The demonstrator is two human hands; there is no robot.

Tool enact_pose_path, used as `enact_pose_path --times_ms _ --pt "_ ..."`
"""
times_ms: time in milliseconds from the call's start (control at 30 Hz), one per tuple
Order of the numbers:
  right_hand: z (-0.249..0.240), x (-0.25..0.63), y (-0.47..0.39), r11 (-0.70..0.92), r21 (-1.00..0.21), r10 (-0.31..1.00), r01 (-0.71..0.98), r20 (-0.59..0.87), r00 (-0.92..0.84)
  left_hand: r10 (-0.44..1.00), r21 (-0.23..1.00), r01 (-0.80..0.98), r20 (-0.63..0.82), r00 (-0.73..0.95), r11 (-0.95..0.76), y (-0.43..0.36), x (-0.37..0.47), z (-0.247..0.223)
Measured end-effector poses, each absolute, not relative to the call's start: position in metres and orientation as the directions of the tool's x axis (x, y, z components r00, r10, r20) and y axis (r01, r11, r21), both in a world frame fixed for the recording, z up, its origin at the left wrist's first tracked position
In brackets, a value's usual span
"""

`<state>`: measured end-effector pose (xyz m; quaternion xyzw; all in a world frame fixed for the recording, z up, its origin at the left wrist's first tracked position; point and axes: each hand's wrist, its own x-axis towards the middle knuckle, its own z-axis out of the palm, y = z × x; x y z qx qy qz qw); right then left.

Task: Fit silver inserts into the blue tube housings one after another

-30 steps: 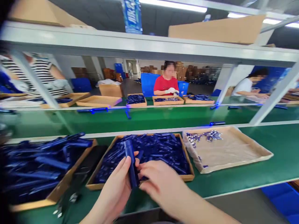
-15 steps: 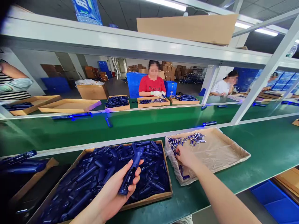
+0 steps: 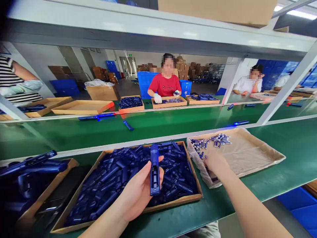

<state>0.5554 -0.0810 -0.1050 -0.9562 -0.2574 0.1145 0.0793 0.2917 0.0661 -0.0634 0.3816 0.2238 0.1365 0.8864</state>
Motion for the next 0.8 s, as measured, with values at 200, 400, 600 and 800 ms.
enact_pose_path --times_ms 200,400,600,800 --pt "-0.054 0.441 -0.090 -0.340 -0.583 0.749 0.738 0.307 0.587 0.395 0.726 -0.142 -0.191 0.898 0.673 0.061 0.278 -0.059" --pt "-0.046 0.362 -0.073 -0.123 -0.537 0.775 0.834 0.473 0.419 0.386 0.769 -0.172 -0.104 0.917 0.616 0.058 0.275 -0.062" --pt "-0.062 0.365 -0.066 -0.013 -0.397 0.636 0.918 0.705 0.314 0.398 0.742 -0.168 -0.144 0.906 0.649 0.058 0.278 -0.069" --pt "-0.079 0.363 -0.072 -0.066 -0.150 0.658 0.987 0.737 0.156 0.429 0.747 -0.172 -0.163 0.889 0.642 0.061 0.279 -0.073"
